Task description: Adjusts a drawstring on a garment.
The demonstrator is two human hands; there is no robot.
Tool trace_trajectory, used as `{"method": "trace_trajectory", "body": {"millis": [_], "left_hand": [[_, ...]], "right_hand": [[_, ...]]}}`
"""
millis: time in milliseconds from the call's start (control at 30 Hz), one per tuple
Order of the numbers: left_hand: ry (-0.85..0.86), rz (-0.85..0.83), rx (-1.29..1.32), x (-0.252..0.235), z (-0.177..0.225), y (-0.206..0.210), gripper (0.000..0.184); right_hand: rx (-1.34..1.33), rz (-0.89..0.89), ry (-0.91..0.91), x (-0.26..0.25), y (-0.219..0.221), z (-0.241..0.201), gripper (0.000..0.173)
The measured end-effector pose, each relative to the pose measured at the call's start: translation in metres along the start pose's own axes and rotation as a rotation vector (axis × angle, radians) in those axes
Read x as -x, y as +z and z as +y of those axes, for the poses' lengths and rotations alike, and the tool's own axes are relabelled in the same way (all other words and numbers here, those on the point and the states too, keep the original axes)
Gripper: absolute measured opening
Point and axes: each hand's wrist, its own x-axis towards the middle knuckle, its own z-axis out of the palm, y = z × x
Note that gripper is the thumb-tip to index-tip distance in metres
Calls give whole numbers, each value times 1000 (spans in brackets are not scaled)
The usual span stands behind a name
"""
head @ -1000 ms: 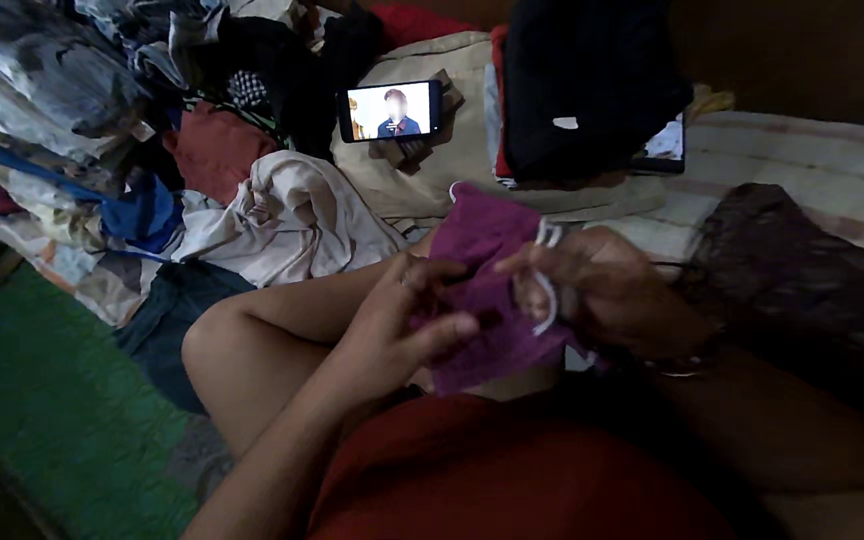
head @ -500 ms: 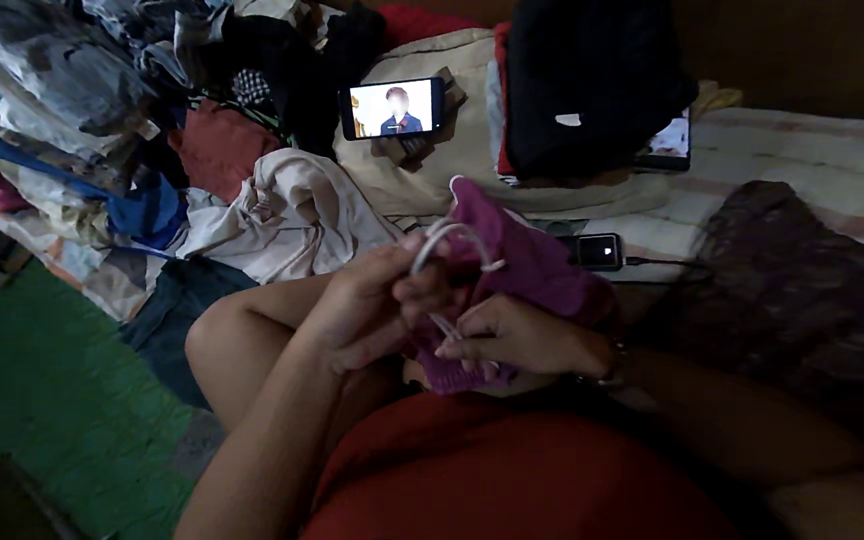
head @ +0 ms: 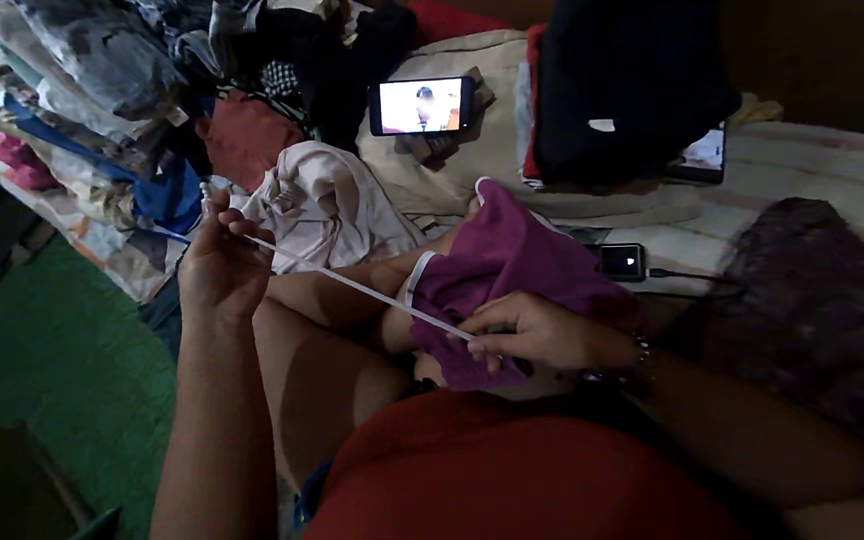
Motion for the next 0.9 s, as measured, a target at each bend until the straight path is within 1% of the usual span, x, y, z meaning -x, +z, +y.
{"method": "trace_trajectory", "body": {"millis": [67,133,300,467,533,600,667,700,733,767,800,833,900], "left_hand": [[22,1,-45,1,3,-1,34],[52,-1,-87,0,7,-4,32],[121,3,-27,-6,19,-8,33],[140,10,6,-7,30,2,35],[149,21,15,-9,37,9,31],[209,9,-31,-12,46,24,28],[311,-59,-177,-14,54,41,30],[350,-114,-291,-14,56,50,32],[341,-171,-418,-12,55,59,35],[271,-224,-544,-9,52,69,39],[169,-260,-674,-6,45,78,40],[76,-292,-857,-4,33,82,39],[-59,-482,-1349,0,13,78,39]], "right_hand": [[45,-26,-7,0,0,-1,22],[101,-34,-60,-1,1,2,23],[235,-31,-190,-2,4,9,26],[338,64,-318,1,13,13,26],[317,110,-359,2,17,9,25],[283,167,-417,5,20,-1,25],[265,207,-471,8,22,-10,26],[244,221,-490,8,22,-12,26],[201,213,-492,8,22,-12,25],[142,193,-475,8,22,-11,24],[83,181,-436,9,22,-11,23],[39,185,-391,10,22,-12,21],[-23,212,-358,11,22,-11,20]]}}
